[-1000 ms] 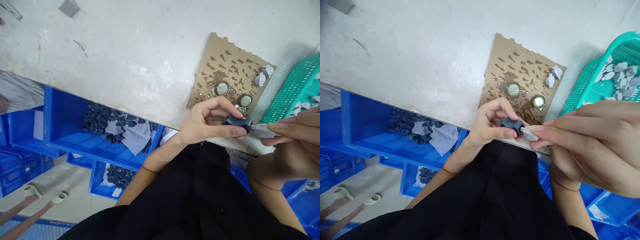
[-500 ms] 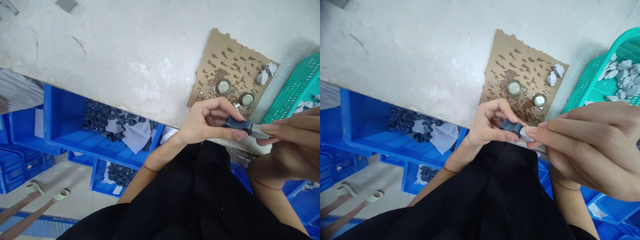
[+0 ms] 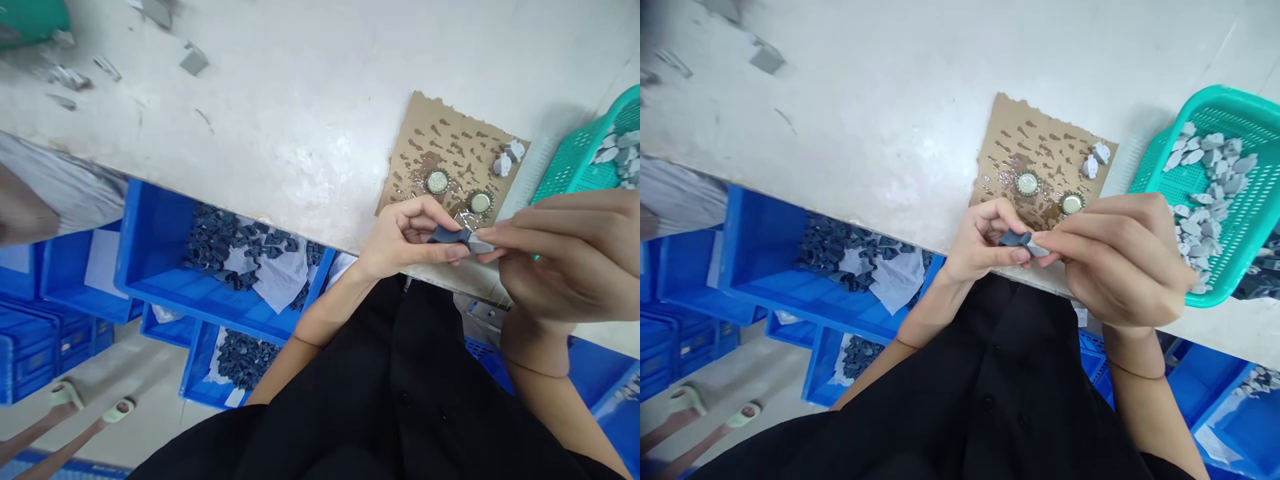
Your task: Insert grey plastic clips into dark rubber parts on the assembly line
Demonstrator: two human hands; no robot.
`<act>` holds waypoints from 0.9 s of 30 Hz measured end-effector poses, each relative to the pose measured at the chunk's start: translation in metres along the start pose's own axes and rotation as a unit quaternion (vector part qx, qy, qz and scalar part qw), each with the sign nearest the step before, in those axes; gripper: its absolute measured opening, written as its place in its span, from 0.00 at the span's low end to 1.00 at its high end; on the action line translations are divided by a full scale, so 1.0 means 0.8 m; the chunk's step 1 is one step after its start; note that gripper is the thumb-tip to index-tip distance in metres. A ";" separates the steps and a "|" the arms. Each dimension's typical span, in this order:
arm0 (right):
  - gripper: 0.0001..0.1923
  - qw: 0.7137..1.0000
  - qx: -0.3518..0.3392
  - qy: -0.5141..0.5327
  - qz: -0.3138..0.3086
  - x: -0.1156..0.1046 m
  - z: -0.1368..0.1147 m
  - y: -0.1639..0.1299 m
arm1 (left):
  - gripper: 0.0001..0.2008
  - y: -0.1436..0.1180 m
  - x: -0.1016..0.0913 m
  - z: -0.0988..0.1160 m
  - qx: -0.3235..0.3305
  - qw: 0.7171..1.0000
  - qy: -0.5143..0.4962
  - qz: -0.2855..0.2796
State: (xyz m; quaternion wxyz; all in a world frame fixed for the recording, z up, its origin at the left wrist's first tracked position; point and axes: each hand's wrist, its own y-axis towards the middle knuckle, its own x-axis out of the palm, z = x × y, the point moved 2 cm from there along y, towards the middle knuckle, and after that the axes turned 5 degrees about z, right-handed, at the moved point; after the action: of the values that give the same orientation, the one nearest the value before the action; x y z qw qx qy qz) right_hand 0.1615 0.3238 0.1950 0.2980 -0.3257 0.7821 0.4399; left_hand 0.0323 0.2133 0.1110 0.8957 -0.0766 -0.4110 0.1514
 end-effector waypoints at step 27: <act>0.20 0.912 0.288 -0.220 -0.191 -0.035 0.116 -0.013 | 0.23 -0.006 0.014 0.038 0.009 0.980 0.119 0.159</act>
State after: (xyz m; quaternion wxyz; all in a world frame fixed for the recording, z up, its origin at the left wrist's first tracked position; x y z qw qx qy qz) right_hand 0.2030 0.4084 0.1705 0.6217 -0.2636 0.7124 0.1912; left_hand 0.0172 0.2131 0.1403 0.9036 -0.1505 -0.2823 0.2850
